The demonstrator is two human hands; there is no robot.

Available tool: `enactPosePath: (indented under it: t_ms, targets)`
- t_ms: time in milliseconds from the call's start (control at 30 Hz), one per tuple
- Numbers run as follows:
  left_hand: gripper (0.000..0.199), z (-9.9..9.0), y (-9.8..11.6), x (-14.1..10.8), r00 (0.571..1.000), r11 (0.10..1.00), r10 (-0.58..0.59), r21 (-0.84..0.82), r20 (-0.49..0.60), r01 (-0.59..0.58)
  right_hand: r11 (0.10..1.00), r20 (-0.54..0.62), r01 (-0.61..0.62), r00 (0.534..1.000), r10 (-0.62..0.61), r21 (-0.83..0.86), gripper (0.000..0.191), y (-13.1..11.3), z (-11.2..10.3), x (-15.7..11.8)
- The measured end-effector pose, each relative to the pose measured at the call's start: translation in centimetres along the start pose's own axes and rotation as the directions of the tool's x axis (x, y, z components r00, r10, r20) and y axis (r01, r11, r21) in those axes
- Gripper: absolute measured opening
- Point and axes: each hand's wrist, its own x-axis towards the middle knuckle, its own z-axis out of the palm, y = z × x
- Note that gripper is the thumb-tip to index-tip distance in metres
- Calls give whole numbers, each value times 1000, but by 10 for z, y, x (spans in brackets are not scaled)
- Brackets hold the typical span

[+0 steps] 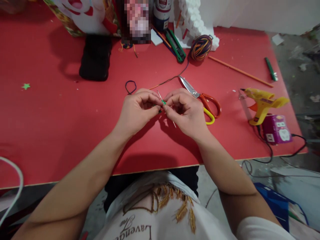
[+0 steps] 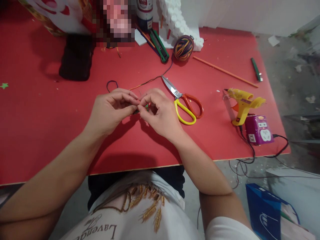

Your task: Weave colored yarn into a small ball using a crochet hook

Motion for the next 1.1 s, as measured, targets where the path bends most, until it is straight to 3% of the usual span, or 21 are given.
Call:
enactPosePath:
  t_ms: [200,367,533,700,800,933,1100]
  targets:
    - [12,1,-2,-1,998,993,62,102,-28,-59,956,106,-170,983,149,239,10,2,4,-1]
    - [14,3,-1,-2,989,972,135,203,-58,-121,900,154,-290,955,251,327,27,6,10,0]
    - [18,5,1,-2,980,946,185,284,-68,-159,871,182,-312,948,261,379,47,11,13,1]
    - [21,5,-1,-1,973,934,220,301,-66,-191,884,160,-284,957,241,371,49,9,14,-4]
    - [17,3,-3,1,982,968,167,201,-84,-147,900,146,-267,962,230,344,49,6,15,-5]
    - [15,0,-1,1,999,998,2,-70,-37,-5,895,105,-250,968,227,369,47,8,11,0]
    - [15,-2,1,2,994,987,-91,-124,56,97,873,102,-258,966,237,413,45,11,4,5]
